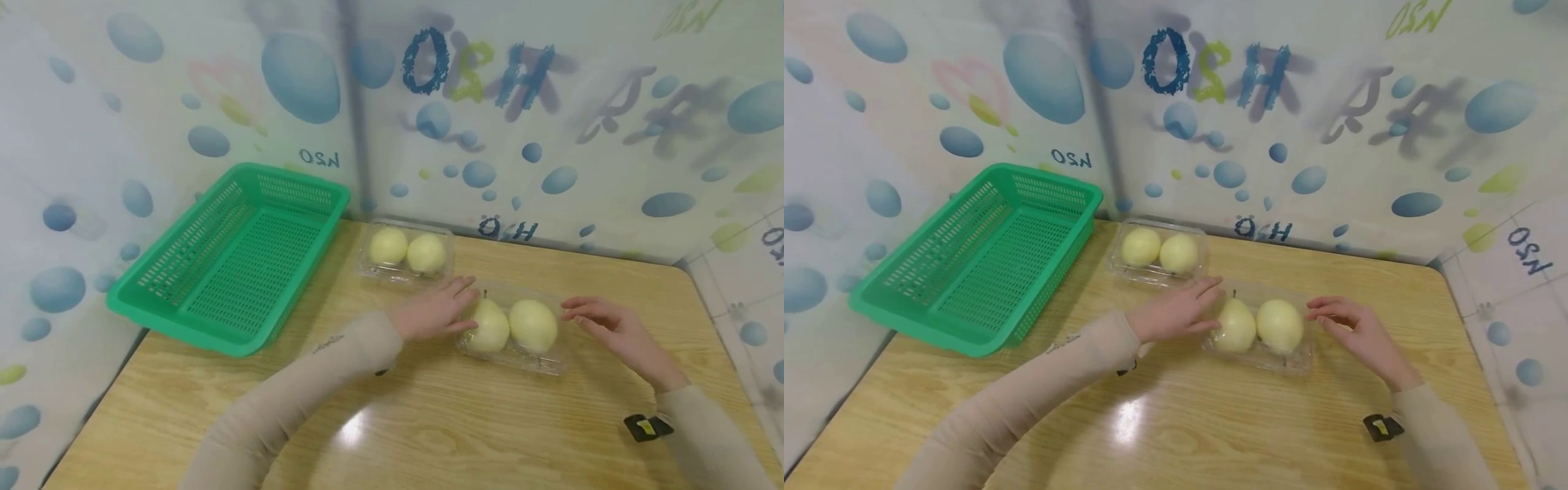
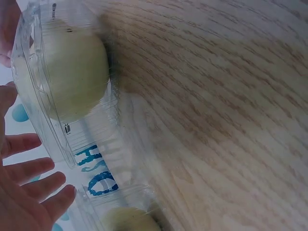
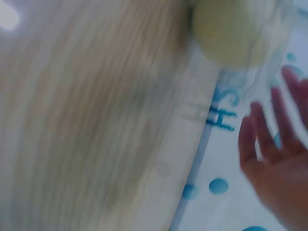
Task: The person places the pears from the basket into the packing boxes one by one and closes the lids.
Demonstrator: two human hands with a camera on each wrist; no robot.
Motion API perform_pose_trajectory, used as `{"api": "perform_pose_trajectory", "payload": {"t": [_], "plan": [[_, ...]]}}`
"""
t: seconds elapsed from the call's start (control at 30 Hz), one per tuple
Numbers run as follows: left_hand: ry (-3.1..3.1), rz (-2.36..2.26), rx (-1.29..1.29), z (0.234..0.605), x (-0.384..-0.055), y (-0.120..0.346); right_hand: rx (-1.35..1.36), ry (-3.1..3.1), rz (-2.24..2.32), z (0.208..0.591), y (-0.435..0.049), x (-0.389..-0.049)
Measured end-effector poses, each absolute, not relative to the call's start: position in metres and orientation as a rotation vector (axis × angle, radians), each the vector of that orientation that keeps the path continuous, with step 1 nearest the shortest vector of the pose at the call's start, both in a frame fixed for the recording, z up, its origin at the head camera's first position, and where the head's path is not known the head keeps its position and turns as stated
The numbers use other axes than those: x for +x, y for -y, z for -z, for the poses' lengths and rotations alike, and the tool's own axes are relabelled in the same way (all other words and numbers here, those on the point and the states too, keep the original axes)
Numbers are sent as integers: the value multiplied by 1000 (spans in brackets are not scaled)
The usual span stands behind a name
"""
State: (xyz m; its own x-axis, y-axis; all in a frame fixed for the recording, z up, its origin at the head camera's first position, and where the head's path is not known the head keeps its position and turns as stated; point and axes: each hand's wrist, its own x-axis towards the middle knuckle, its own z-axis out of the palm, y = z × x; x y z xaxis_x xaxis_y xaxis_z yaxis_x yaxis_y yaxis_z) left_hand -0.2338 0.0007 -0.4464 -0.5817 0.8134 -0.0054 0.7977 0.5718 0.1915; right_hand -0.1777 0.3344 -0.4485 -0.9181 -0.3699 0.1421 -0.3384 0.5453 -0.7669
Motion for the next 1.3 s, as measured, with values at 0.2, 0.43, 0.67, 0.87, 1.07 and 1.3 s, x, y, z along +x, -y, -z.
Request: {"api": "perform_pose_trajectory", "payload": {"t": [0.2, 0.43, 0.67, 0.87, 1.07, 1.3], "plan": [[-2768, -243, 1428, 448, -231, -1, -493, -2869, 1306, 450, -325, -159], [-2809, -241, 1413, 446, -224, 0, -736, -3080, 1043, 455, -314, -131], [-2822, -407, 1348, 445, -216, 2, -1105, -3071, 915, 470, -310, -112], [-2701, -631, 1118, 450, -209, 7, -922, -3076, 975, 471, -303, -103], [-2626, -753, 1065, 457, -206, 14, -841, -3087, 1019, 469, -298, -102], [-2628, -814, 1008, 463, -202, 16, -859, -3063, 1057, 470, -298, -103]]}}
